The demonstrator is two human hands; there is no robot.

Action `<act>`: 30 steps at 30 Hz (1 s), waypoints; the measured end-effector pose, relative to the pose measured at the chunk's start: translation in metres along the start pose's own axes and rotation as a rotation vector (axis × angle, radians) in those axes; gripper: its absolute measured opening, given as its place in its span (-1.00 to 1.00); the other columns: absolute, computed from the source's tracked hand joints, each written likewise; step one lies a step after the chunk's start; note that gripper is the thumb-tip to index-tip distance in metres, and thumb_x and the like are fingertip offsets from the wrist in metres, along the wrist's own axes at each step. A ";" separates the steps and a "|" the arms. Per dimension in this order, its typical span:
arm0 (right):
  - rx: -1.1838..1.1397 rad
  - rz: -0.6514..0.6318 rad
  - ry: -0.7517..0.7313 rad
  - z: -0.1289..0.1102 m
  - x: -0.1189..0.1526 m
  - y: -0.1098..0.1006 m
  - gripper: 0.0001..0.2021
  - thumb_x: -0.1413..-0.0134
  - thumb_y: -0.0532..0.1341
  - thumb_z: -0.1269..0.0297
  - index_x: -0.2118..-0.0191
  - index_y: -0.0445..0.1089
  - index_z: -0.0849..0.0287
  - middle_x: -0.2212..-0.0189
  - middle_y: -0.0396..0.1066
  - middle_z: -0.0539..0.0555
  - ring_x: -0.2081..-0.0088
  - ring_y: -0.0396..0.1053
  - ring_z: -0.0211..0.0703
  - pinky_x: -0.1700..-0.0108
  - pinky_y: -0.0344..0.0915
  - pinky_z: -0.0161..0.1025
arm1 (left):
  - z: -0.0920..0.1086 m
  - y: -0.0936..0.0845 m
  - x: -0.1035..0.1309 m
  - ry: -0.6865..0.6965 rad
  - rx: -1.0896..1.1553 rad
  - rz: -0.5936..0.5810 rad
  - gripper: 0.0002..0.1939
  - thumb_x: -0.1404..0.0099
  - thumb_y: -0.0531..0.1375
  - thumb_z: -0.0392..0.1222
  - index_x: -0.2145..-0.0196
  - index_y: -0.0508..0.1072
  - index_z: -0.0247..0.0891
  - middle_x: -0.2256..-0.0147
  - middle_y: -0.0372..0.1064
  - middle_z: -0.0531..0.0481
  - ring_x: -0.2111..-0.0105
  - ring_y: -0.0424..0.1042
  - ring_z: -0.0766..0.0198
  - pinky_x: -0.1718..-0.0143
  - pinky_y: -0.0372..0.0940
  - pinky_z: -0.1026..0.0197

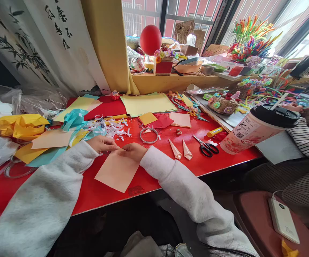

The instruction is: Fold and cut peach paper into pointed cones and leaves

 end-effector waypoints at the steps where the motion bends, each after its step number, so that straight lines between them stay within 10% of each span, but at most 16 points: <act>1: -0.029 -0.038 0.002 -0.002 0.001 0.002 -0.61 0.17 0.08 -0.04 0.47 0.20 0.27 0.60 0.11 -0.08 0.57 0.07 -0.43 0.54 0.02 -0.39 | 0.001 0.000 0.001 0.013 -0.014 -0.002 -0.69 0.11 0.20 0.00 0.54 0.37 -0.35 0.58 0.24 0.05 0.54 0.26 0.37 0.51 0.23 0.32; 18: -0.220 -0.097 0.101 0.003 0.001 0.009 -0.84 0.07 0.10 0.28 0.51 0.24 0.28 0.63 0.26 -0.07 0.61 0.22 -0.42 0.50 0.22 -0.38 | 0.007 0.007 0.002 0.099 -0.202 -0.029 -0.68 0.11 0.19 0.01 0.56 0.36 -0.35 0.63 0.17 0.12 0.60 0.10 0.48 0.58 0.01 0.40; 30: -0.077 -0.111 0.098 -0.001 0.005 0.006 -0.68 0.24 0.17 0.05 0.52 0.26 0.28 0.62 0.24 -0.06 0.56 0.23 -0.39 0.47 0.23 -0.38 | -0.001 0.014 0.004 0.016 -0.145 -0.138 -0.66 0.13 0.19 0.01 0.50 0.37 -0.36 0.61 0.24 0.08 0.59 0.23 0.41 0.59 0.17 0.38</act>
Point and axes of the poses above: each hand's wrist, its own x-axis away from the middle knuckle, its own y-axis out of the palm, z = x × y, the point moved 6 cm from there along -x, towards the middle knuckle
